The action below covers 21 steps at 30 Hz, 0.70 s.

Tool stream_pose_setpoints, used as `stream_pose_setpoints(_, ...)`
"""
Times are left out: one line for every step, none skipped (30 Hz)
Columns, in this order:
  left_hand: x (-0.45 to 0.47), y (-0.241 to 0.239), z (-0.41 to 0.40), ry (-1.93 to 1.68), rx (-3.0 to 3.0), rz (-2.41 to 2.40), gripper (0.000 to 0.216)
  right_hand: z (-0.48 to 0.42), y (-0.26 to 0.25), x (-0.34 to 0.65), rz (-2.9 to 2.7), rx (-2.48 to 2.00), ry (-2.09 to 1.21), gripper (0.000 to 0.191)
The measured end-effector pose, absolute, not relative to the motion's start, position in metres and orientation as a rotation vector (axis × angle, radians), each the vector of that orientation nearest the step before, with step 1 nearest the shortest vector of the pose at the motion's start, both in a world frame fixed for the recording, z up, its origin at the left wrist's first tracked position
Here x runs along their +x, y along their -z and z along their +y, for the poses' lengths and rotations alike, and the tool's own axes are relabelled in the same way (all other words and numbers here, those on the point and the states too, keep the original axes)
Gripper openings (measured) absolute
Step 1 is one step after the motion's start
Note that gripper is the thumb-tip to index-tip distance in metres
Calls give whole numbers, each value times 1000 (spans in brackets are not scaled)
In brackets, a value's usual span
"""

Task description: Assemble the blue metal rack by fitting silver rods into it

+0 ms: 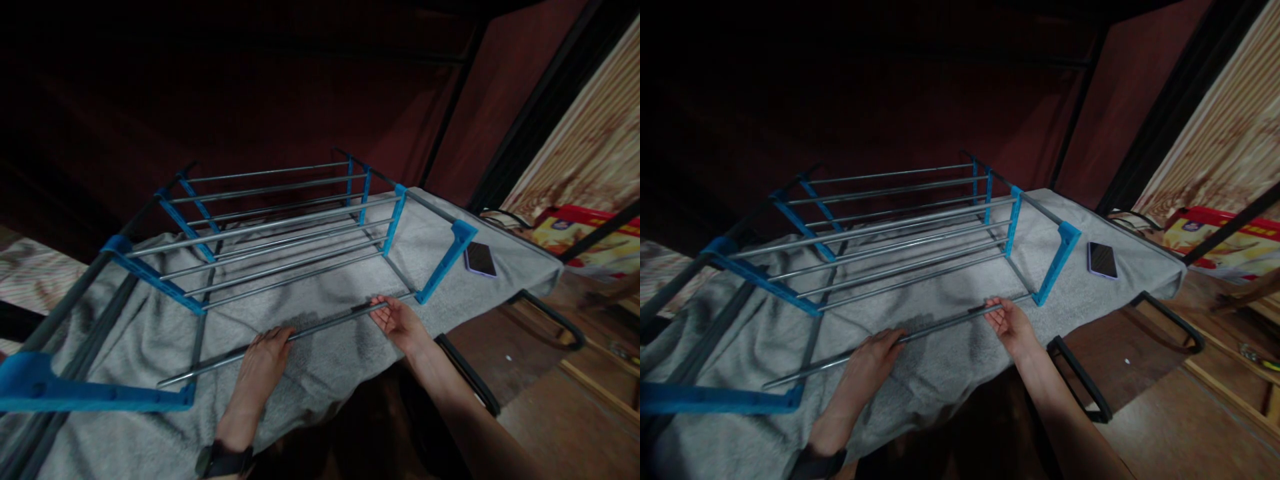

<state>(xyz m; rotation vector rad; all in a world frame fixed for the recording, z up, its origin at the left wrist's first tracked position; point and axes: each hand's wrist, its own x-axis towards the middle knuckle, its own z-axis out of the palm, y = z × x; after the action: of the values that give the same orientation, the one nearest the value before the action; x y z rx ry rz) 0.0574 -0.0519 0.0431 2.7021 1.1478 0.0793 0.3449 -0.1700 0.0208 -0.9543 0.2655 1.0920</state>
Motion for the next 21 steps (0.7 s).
stream_pose_setpoints(57,-42,-52,-96,2697,1142,32,-170,-21,345,268,-958,-1096,21)
stream_pose_setpoints(57,-41,-51,-112,2694,1134,32,-170,-21,345,270,-961,-1099,20)
stream_pose_setpoints(57,-40,-51,-130,2690,1126,32,-170,-22,345,270,-965,-1099,20)
stream_pose_setpoints(57,-39,-51,-148,2684,1117,31,-170,-22,345,269,-968,-1097,20)
stream_pose_setpoints(57,-38,-50,-166,2677,1111,31,-170,-22,345,269,-970,-1093,20)
stream_pose_setpoints(57,-38,-50,-180,2669,1107,30,-170,-22,345,269,-971,-1090,20)
stream_pose_setpoints(57,-38,-50,-190,2663,1103,29,-170,-22,345,269,-972,-1088,20)
stream_pose_setpoints(57,-38,-50,-196,2658,1099,28,-170,-22,346,271,-974,-1088,20)
stream_pose_setpoints(58,-39,-50,-200,2655,1095,27,-171,-22,346,273,-976,-1087,20)
stream_pose_setpoints(58,-39,-51,-202,2653,1092,26,-171,-22,346,276,-977,-1086,20)
stream_pose_setpoints(58,-40,-51,-207,2651,1088,25,-171,-22,346,279,-978,-1085,21)
stream_pose_setpoints(59,-41,-51,-213,2649,1086,24,-172,-22,346,281,-979,-1084,21)
stream_pose_setpoints(60,-41,-51,-219,2645,1089,23,-172,-22,346,281,-980,-1082,21)
stream_pose_setpoints(60,-41,-52,-221,2640,1096,22,-172,-22,346,281,-981,-1079,22)
stream_pose_setpoints(61,-41,-52,-222,2634,1102,21,-172,-22,346,281,-982,-1076,22)
stream_pose_setpoints(61,-41,-52,-222,2630,1106,20,-173,-22,346,283,-984,-1071,22)
stream_pose_setpoints(62,-41,-53,-224,2627,1111,20,-173,-21,347,287,-988,-1067,22)
stream_pose_setpoints(62,-41,-53,-224,2627,1115,19,-173,-21,347,291,-992,-1061,21)
stream_pose_setpoints(62,-40,-54,-222,2628,1114,19,-173,-20,347,294,-995,-1057,21)
stream_pose_setpoints(63,-40,-54,-219,2629,1110,19,-174,-19,347,295,-997,-1055,21)
stream_pose_setpoints(63,-41,-54,-217,2629,1108,19,-174,-19,348,294,-1000,-1055,21)
